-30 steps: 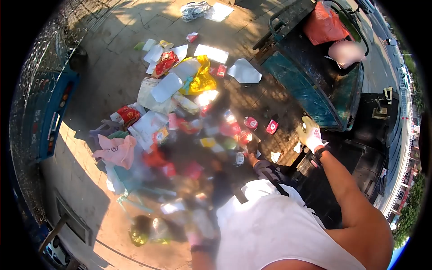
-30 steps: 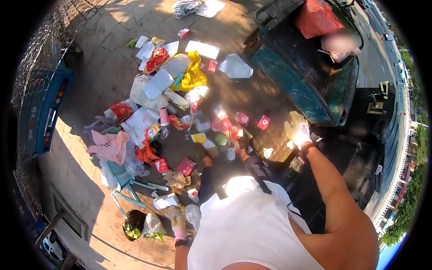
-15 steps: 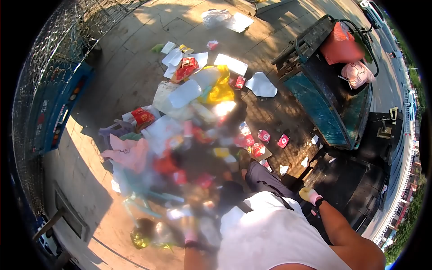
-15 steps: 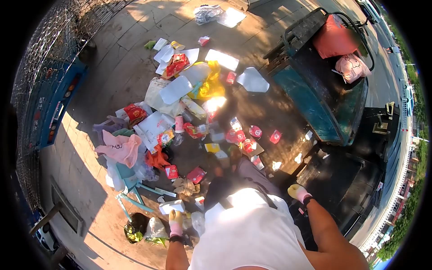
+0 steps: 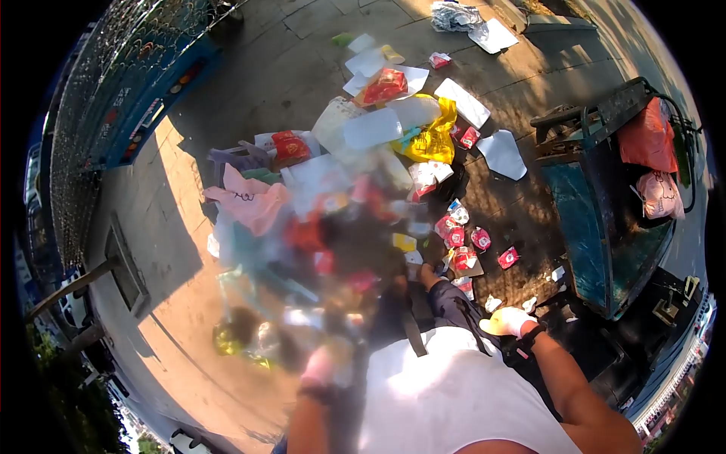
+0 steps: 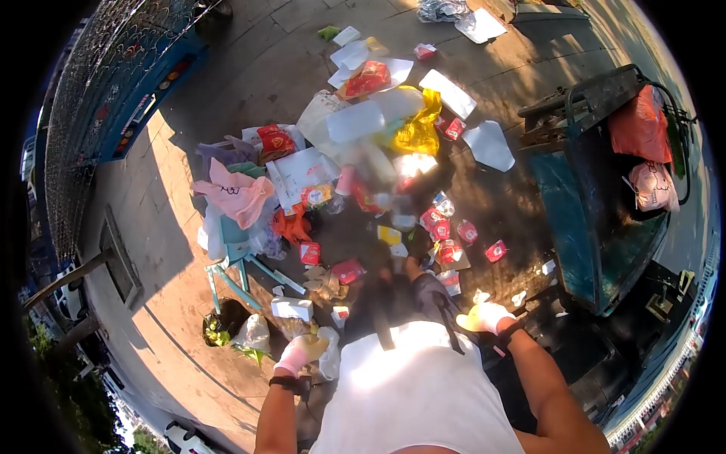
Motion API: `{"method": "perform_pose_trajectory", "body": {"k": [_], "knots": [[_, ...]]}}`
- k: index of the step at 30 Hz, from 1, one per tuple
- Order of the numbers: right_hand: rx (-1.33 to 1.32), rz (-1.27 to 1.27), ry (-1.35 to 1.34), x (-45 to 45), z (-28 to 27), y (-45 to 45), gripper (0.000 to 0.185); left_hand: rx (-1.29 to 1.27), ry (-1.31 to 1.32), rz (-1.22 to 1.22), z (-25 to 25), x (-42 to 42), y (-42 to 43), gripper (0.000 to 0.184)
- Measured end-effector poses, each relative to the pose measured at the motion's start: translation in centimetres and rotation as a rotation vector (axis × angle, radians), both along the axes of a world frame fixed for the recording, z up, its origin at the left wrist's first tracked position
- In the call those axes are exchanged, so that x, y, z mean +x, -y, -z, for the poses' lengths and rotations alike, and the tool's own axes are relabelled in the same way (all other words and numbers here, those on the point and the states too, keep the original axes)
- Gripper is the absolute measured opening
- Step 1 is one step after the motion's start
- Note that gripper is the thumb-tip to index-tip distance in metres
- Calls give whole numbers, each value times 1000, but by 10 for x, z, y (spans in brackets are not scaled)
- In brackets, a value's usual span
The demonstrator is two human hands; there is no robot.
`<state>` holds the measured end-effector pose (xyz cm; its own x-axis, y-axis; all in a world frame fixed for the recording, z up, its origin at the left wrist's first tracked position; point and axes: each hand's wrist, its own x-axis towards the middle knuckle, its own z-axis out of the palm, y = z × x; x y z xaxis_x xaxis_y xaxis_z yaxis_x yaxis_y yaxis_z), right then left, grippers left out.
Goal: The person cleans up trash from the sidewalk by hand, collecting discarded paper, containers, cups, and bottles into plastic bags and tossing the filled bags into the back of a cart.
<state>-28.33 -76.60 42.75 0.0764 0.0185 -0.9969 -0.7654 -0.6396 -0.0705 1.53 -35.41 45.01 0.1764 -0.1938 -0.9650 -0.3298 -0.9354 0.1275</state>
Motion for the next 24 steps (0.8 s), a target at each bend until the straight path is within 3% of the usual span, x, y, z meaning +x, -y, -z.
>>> {"method": "perform_pose_trajectory", "body": {"k": [4, 6, 9, 12, 13, 14, 15, 17, 19, 20, 22, 24], "knots": [[82, -41, -118, 2, 10, 9, 80, 174, -165, 143, -39, 8, 54, 70], [97, -120, -157, 17, -1, 7, 78, 273, -176, 36, -23, 8, 40, 71], [32, -188, -17, 8, 15, -10, 71, 297, -170, 50, -30, 25, 46, 65], [-290, 49, 218, 32, 16, -22, 59, 108, -52, -46, -39, 57, 59, 57], [-282, 121, 331, 41, 12, -17, 50, 10, 19, -108, -38, 69, 59, 55], [-357, 241, 318, 54, 23, -22, 43, -85, 103, -153, -24, 80, 51, 52], [-387, 335, 373, 65, 33, -24, 41, -117, 262, -135, 54, 75, -14, 49], [-471, 458, 460, 98, 48, -31, 36, -212, 311, -194, 75, 119, -4, 47], [-502, 554, 470, 126, 89, -42, 35, -360, 397, -278, 85, 169, 19, 45], [-505, 601, 462, 135, 114, -54, 34, -360, 451, -289, 112, 189, 9, 44], [-483, 535, 424, 164, 169, -72, 27, -241, 547, -322, 188, 232, -25, 41], [-262, 582, 655, 178, 239, -87, 26, -315, 764, -217, 252, 273, -60, 39]]}}
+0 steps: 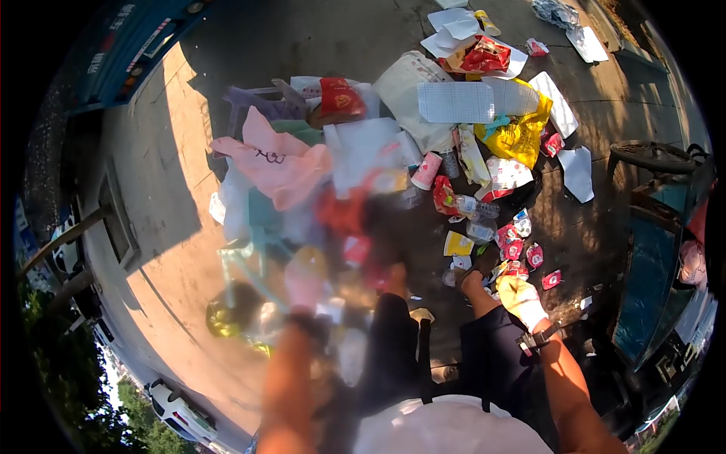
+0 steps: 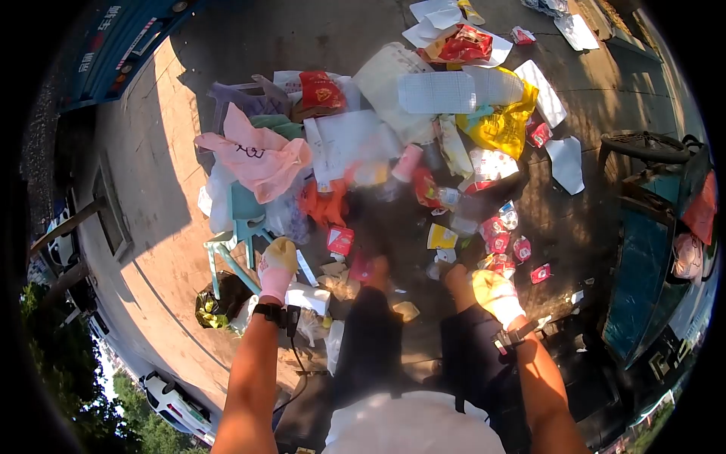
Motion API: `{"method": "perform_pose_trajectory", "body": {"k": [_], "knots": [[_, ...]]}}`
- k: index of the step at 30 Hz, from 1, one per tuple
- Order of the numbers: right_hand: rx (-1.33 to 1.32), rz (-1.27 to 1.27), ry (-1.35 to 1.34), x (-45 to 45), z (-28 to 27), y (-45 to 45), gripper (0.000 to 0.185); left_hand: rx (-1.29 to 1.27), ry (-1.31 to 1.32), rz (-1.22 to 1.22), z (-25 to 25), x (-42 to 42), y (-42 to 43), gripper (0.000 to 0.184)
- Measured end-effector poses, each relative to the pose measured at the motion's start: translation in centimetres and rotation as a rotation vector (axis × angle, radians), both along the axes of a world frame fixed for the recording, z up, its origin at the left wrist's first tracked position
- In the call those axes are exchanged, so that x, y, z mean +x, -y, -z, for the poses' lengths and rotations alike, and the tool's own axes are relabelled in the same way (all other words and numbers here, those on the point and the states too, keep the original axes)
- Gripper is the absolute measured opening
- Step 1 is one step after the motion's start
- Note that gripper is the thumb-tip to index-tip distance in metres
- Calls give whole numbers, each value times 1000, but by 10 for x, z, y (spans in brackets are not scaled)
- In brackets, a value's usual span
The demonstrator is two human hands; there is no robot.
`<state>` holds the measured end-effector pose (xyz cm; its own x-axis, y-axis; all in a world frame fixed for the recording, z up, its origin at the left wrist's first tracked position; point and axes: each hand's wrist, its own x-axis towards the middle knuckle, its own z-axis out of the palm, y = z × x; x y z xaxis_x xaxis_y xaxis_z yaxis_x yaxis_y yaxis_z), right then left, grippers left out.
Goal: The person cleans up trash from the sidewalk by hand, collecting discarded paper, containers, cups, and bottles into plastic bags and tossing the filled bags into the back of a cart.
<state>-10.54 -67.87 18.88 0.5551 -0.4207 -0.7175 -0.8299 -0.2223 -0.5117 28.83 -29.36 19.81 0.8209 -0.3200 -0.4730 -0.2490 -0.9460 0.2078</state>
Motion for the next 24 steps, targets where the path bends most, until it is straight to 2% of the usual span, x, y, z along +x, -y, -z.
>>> {"method": "perform_pose_trajectory", "body": {"k": [2, 3, 4, 6, 10, 11, 13, 14, 16, 17, 18, 20, 21, 22, 24], "knots": [[-7, -225, 55, 21, 52, -15, 26, 115, 146, 78, 50, 46, -23, 41], [93, -51, -53, 100, 17, -22, 28, 204, 213, 118, 73, 67, -32, 44], [81, 60, -61, 106, 52, -38, 33, 286, 328, 101, 95, 82, -32, 50], [226, -48, -55, 129, 97, -42, 34, 437, 516, -33, 133, 111, -19, 66], [142, -135, -46, 170, 191, -52, 34, 655, 638, 5, 195, 152, -13, 86], [122, -126, 3, 175, 218, -54, 34, 555, 775, 45, 217, 166, -27, 83], [51, -96, 90, 183, 260, -60, 33, 553, 895, 110, 237, 182, -34, 66], [-96, -208, 208, 188, 282, -62, 34, 541, 979, 169, 240, 189, -32, 55], [-407, -428, 457, 200, 319, -65, 37, 318, 725, -82, 240, 215, -47, 42], [-568, -585, 573, 209, 323, -67, 45, 198, 602, -201, 236, 224, -48, 36], [-538, -713, 565, 211, 343, -71, 45, 94, 685, -271, 227, 228, -38, 32], [-645, -894, 573, 209, 387, -80, 46, -138, 845, -402, 205, 233, -15, 27], [-736, -1063, 535, 212, 402, -78, 48, -362, 853, -388, 196, 245, -15, 25], [-745, -1091, 598, 216, 417, -75, 48, -587, 852, -363, 186, 257, -16, 23], [-816, -1050, 676, 230, 426, -74, 42, -882, 755, -383, 141, 234, 47, 18]]}}
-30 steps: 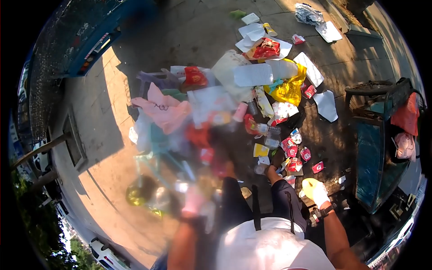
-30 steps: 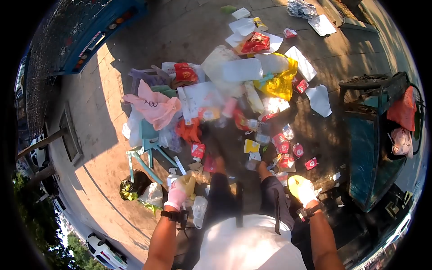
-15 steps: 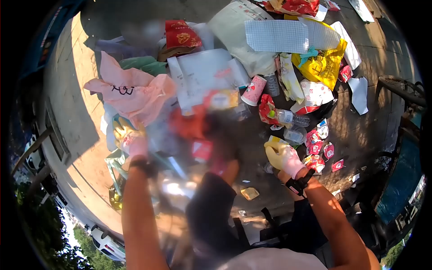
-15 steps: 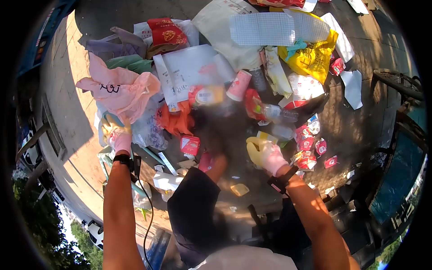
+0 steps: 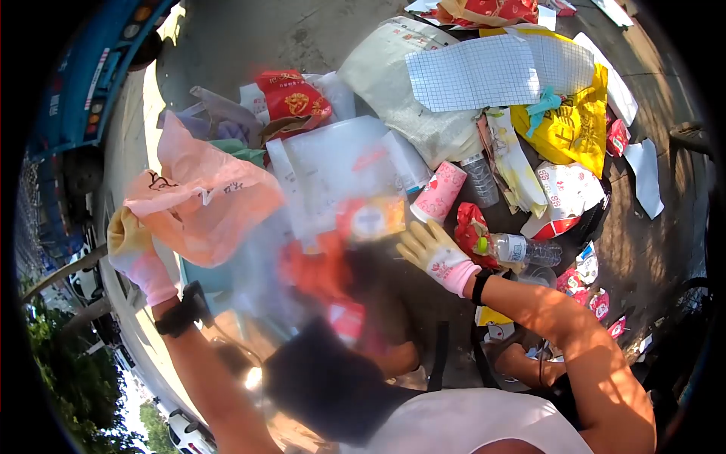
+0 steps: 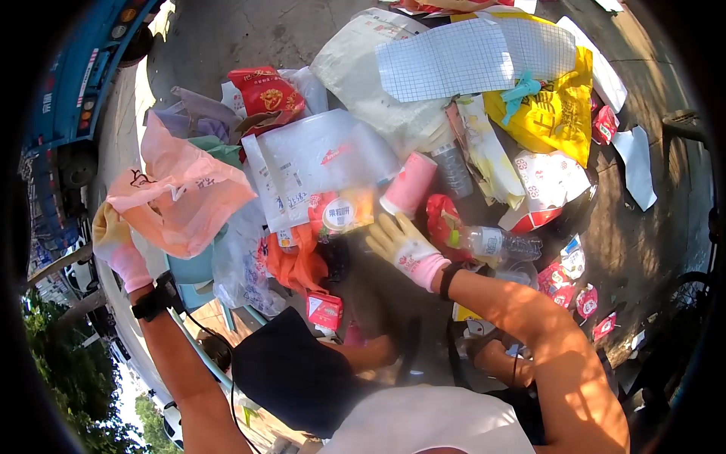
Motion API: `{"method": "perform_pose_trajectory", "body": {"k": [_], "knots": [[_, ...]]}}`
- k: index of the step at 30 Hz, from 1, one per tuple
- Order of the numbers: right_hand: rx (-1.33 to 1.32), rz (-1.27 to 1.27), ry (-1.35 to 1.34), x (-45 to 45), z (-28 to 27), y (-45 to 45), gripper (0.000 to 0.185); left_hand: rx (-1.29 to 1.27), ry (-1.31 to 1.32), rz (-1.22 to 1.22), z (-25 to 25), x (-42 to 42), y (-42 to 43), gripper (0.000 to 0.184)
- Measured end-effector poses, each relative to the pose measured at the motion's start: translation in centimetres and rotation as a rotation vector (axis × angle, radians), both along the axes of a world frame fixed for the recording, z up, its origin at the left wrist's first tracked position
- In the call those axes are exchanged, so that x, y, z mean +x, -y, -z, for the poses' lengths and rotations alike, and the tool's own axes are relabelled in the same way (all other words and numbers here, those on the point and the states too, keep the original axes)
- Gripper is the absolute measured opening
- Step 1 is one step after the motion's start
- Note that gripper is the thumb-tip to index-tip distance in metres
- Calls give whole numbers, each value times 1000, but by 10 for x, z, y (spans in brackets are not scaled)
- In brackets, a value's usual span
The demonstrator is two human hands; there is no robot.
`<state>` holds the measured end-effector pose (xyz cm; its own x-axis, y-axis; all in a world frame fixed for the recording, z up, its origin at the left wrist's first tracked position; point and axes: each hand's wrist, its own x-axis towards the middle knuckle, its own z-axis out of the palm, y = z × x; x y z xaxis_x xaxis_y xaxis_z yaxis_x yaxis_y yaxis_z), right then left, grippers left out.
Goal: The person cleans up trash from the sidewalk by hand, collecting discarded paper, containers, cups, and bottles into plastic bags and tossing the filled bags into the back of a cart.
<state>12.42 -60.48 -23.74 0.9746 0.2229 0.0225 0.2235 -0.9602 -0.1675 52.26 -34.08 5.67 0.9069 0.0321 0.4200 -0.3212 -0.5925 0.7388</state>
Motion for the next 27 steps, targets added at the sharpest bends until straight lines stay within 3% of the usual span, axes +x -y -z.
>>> {"method": "perform_pose_trajectory", "body": {"k": [3, 7, 10, 13, 15, 17, 19, 23, 26, 27], "knots": [[-63, 127, 48, 16, 4, 3, 37, -205, 14, 190, -30, -37, 69, 21], [-117, 190, -173, 30, -5, 1, 34, -296, 14, 271, -28, -82, 138, 22], [464, 263, -526, 37, -98, 38, 37, -301, -132, 349, -12, -141, 171, 19], [1253, 279, -439, 12, -96, 84, 56, -370, -250, 455, 15, -174, 176, 17], [1696, 304, -460, -3, -169, 116, 59, -386, -326, 454, 29, -187, 178, 17], [1742, 432, -330, -16, -166, 138, 57, -467, -374, 482, 31, -197, 190, 16], [1803, 446, -301, -26, -165, 152, 71, -482, -421, 518, 31, -204, 197, 17], [2297, 286, -130, -25, -190, 155, 100, -316, -469, 554, 38, -223, 203, 19], [2541, -63, 39, -19, -190, 162, 112, -322, -558, 579, 37, -235, 207, 17], [2563, 44, 123, -19, -193, 159, 107, -319, -544, 594, 35, -239, 210, 15]]}}
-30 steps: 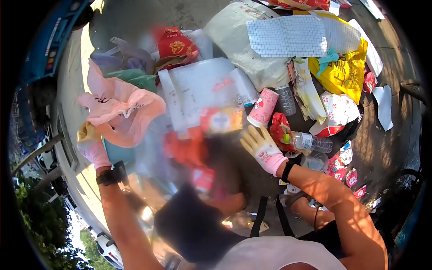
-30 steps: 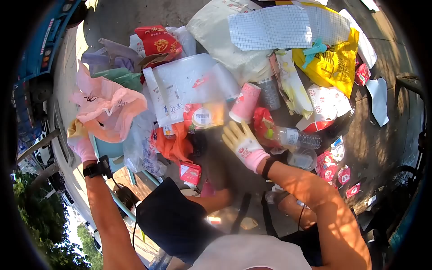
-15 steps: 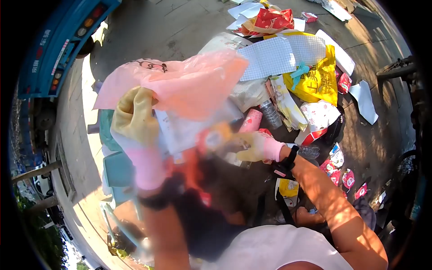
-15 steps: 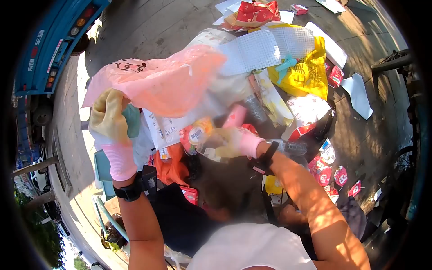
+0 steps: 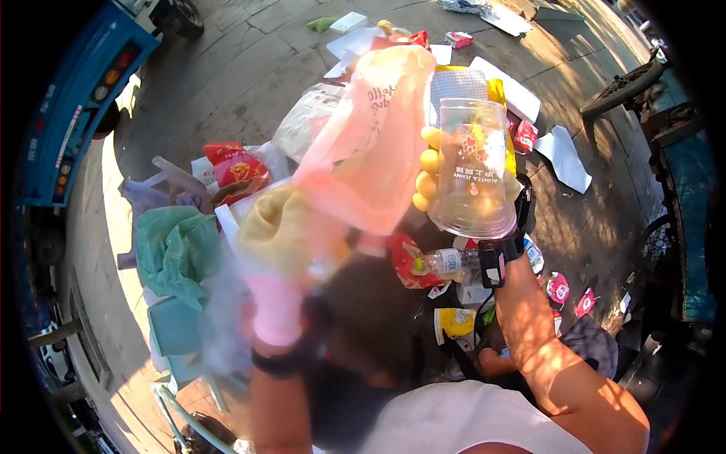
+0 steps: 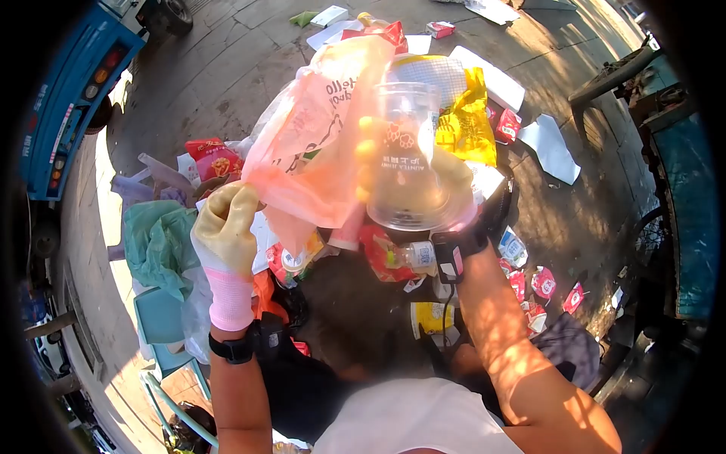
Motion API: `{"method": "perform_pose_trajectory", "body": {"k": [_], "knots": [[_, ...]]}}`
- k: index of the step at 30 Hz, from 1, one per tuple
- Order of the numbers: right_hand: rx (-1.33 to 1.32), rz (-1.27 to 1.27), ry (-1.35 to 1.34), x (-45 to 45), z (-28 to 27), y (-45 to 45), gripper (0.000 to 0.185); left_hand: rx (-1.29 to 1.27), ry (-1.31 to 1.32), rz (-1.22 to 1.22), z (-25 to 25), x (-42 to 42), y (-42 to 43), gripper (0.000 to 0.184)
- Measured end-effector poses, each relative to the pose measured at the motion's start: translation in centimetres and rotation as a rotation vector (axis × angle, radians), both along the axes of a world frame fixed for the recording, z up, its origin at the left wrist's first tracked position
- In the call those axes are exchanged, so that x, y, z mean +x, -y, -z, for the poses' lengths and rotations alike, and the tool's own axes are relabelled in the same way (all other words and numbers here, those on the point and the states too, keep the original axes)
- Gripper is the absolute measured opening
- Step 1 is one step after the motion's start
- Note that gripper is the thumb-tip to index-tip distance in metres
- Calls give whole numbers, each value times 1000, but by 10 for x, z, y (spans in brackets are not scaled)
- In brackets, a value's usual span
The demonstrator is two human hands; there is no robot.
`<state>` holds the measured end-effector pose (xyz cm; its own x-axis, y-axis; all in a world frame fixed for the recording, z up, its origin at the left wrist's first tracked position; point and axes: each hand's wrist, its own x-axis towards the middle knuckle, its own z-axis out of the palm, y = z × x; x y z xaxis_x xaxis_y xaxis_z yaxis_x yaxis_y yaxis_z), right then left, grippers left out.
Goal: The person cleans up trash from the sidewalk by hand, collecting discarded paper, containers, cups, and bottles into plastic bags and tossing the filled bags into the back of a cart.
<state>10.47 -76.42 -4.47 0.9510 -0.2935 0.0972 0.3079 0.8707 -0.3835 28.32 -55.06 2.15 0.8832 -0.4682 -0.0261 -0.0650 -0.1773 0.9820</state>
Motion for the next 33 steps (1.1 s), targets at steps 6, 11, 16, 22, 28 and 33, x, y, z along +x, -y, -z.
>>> {"method": "perform_pose_trajectory", "body": {"k": [6, 11, 16, 22, 28, 33], "knots": [[-1004, 254, -361, 9, 49, 18, 58, 9, 110, -18, -8, -5, 9, 17], [-855, -329, -418, -11, 16, 6, 64, 27, 159, -15, -10, 5, 3, 17], [-1272, -783, -178, -5, 16, -33, 56, 73, 152, 101, -3, 25, -8, 15], [-1610, -131, -420, -7, 24, -49, 28, 119, 62, 171, -14, 17, -9, 15], [-1003, -218, -446, 46, -35, -12, 34, 74, -149, 292, -7, 28, -14, 13], [-1359, 186, -654, 76, 8, -5, 34, 169, -223, 414, -4, 46, -26, 21]]}}
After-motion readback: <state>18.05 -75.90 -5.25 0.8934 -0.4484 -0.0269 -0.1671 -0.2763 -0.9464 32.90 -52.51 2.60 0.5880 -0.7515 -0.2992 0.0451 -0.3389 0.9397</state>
